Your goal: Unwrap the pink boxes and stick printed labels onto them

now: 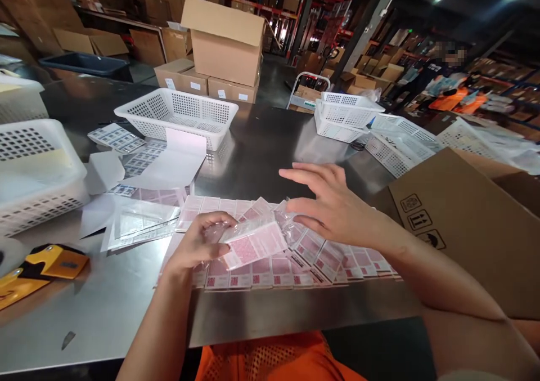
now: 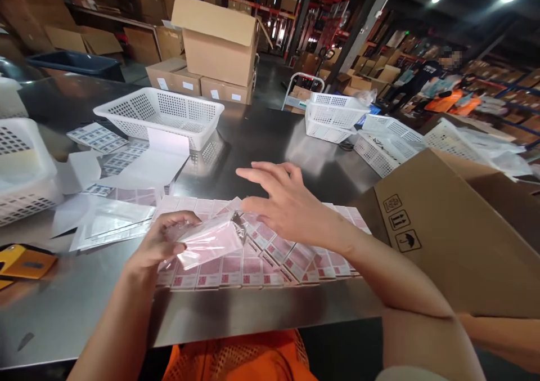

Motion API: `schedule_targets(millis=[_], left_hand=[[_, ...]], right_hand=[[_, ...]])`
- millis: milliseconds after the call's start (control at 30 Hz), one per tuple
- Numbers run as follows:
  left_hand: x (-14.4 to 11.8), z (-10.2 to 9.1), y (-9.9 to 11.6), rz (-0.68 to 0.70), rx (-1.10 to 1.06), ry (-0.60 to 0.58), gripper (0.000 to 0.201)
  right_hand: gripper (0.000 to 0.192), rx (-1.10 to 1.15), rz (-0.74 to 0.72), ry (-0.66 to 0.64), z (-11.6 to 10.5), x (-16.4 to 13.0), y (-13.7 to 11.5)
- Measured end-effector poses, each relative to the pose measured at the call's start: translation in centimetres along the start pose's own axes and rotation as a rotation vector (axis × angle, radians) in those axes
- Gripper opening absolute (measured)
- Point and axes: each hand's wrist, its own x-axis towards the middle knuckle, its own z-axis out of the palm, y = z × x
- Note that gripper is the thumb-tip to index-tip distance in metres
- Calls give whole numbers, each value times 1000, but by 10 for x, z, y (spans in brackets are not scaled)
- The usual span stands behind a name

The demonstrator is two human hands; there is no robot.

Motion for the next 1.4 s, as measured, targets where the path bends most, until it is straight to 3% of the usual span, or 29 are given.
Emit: schedule_targets(millis=[67, 100, 233, 267, 300, 367, 433, 567, 700, 800, 867, 967, 1067, 1133, 1267, 1400], left_hand=[[0, 1, 0, -11, -13, 2, 37], [0, -1, -1, -10, -25, 9, 37], [-2, -10, 0, 36, 43, 116, 38], [-2, -10, 1, 47, 90, 131, 37], [-3, -10, 2, 56, 138, 128, 35], [-4, -5, 6, 81, 225, 100, 30], [-4, 1, 9, 123, 283, 85, 28], [-5, 11, 11, 168, 341, 105, 28], [-4, 18, 6, 43, 318, 284, 29], [-2, 24, -1, -46, 332, 469, 36], [1, 25, -6, -92, 329, 487, 40], [4, 23, -11, -115, 252, 408, 47], [5, 19, -13, -64, 243, 365, 50], [6, 19, -13, -13, 286, 358, 41], [6, 22, -8, 120, 346, 473, 24], [3, 24, -2, 278, 386, 597, 21]], right_hand=[[35, 5, 0, 21, -4, -6, 13], [40, 13, 39, 92, -8, -9, 21], [26, 88, 315, 729, -22, -23, 34], [21, 144, 305, 788, -24, -25, 30], [18, 210, 264, 752, -23, -26, 23], [17, 327, 181, 514, -13, -25, 6], [20, 396, 190, 293, 3, -21, -7], [22, 602, 297, 135, 37, -14, -12], [27, 834, 410, 170, 55, -15, -3], [37, 930, 495, 279, 62, -14, -2], [40, 936, 523, 353, 66, -11, -5], [42, 865, 500, 434, 71, -2, -11], [43, 781, 469, 527, 73, 5, -13], [43, 763, 459, 542, 72, 7, -12], [42, 721, 487, 474, 70, 6, -11], [41, 762, 628, 383, 72, 4, -8]])
